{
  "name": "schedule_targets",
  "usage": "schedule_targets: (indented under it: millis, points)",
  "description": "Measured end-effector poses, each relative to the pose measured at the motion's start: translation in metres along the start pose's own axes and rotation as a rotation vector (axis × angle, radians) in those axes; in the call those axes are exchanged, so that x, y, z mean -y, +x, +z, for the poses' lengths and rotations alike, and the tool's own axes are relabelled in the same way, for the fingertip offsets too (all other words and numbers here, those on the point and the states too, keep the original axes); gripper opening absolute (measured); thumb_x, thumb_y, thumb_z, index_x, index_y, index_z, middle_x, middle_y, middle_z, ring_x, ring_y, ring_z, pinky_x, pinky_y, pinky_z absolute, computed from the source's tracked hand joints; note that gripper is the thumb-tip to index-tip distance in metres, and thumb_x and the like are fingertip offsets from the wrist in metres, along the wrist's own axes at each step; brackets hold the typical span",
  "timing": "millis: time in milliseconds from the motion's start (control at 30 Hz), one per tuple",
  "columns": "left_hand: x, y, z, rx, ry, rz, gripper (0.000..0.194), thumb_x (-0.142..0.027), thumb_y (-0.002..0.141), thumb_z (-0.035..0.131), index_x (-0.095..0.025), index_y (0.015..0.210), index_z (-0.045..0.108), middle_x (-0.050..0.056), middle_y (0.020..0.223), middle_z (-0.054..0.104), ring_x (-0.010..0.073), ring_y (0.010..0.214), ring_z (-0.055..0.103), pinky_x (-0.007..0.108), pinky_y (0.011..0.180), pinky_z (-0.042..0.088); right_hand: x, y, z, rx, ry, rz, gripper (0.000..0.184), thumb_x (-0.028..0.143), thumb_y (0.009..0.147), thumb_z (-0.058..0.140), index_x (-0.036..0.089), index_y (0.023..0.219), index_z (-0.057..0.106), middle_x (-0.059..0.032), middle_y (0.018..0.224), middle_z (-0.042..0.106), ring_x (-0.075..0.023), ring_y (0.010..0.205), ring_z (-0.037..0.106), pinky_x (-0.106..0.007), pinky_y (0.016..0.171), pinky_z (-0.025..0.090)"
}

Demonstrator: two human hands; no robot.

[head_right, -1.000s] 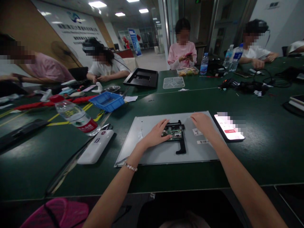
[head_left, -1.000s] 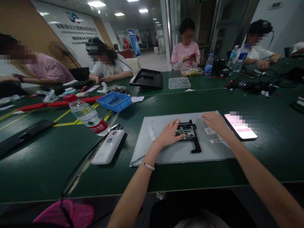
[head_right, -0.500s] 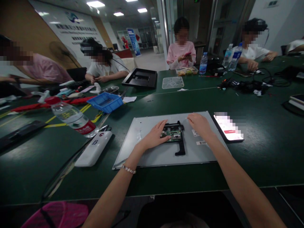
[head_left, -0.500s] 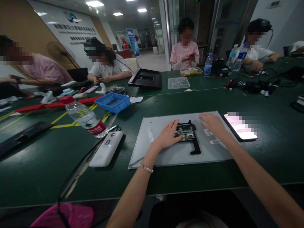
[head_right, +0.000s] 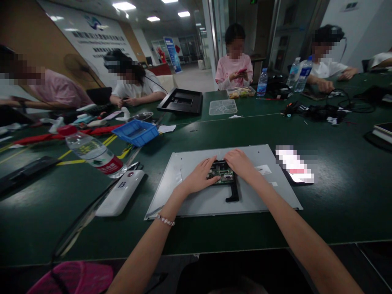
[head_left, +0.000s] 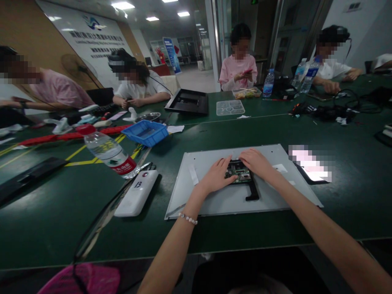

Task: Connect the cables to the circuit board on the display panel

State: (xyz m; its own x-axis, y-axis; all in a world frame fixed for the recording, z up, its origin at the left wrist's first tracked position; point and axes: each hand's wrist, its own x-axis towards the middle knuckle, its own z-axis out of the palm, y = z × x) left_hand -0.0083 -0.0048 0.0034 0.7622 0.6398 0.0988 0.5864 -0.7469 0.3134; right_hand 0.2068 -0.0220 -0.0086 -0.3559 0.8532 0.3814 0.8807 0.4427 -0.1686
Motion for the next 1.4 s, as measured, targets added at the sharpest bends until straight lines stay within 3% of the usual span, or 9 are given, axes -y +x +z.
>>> schedule_targets:
  millis: [200, 533, 667, 833, 1233, 1400]
  points:
    - [0.0, 0.0, 0.001, 0.009, 0.003, -0.002, 0.075, -0.056, 0.088, 0.038, -0.014, 0.146, 0.013, 0.013, 0.147, 0.03, 0.0282, 0.136, 0.027, 0.042, 0.112, 0.021, -0.001, 0.0, 0.004, 0.012, -0.013, 0.016, 0.022, 0.015, 0.088, 0.045, 0.019, 0.092, 0.067, -0.0084, 0.095, 0.07, -0.0219, 0.094, 0.062, -0.046, 0.102, 0.029]
    - [-0.001, 0.0, 0.0, 0.025, -0.007, -0.013, 0.074, -0.057, 0.089, 0.035, -0.016, 0.146, 0.013, 0.012, 0.148, 0.028, 0.0281, 0.136, 0.025, 0.043, 0.112, 0.02, 0.004, -0.001, -0.003, 0.022, 0.047, 0.024, 0.017, 0.025, 0.086, 0.051, 0.02, 0.095, 0.065, -0.0072, 0.095, 0.07, -0.0228, 0.093, 0.062, -0.048, 0.101, 0.03]
    - [0.0, 0.0, 0.0, 0.023, -0.003, -0.013, 0.075, -0.057, 0.089, 0.036, -0.015, 0.145, 0.014, 0.013, 0.148, 0.029, 0.0282, 0.136, 0.026, 0.042, 0.112, 0.02, 0.005, -0.003, -0.004, 0.019, 0.034, 0.015, 0.023, 0.021, 0.087, 0.048, 0.019, 0.104, 0.064, -0.009, 0.101, 0.069, -0.0232, 0.097, 0.061, -0.047, 0.101, 0.031]
    - [0.001, 0.001, 0.001, 0.022, -0.007, -0.015, 0.075, -0.057, 0.088, 0.037, -0.016, 0.146, 0.012, 0.013, 0.148, 0.028, 0.0287, 0.136, 0.026, 0.044, 0.112, 0.021, 0.003, -0.006, 0.0, 0.044, 0.026, -0.011, 0.025, 0.016, 0.088, 0.045, 0.023, 0.1, 0.067, -0.0068, 0.103, 0.069, -0.0231, 0.102, 0.059, -0.049, 0.101, 0.03]
    - [0.002, 0.0, 0.003, 0.016, -0.007, -0.016, 0.075, -0.058, 0.089, 0.036, -0.015, 0.146, 0.013, 0.012, 0.148, 0.028, 0.0284, 0.136, 0.025, 0.042, 0.113, 0.021, 0.0, -0.002, 0.009, -0.012, 0.164, 0.09, 0.022, 0.015, 0.086, 0.049, 0.019, 0.099, 0.066, -0.0067, 0.102, 0.07, -0.0205, 0.095, 0.063, -0.041, 0.099, 0.035]
    - [0.002, 0.0, 0.004, 0.018, -0.011, -0.023, 0.075, -0.059, 0.088, 0.035, -0.017, 0.146, 0.012, 0.011, 0.149, 0.027, 0.028, 0.137, 0.025, 0.043, 0.112, 0.021, 0.0, -0.005, 0.007, -0.02, 0.162, 0.093, 0.022, 0.016, 0.086, 0.049, 0.02, 0.095, 0.068, -0.0081, 0.104, 0.07, -0.0218, 0.105, 0.06, -0.042, 0.101, 0.034]
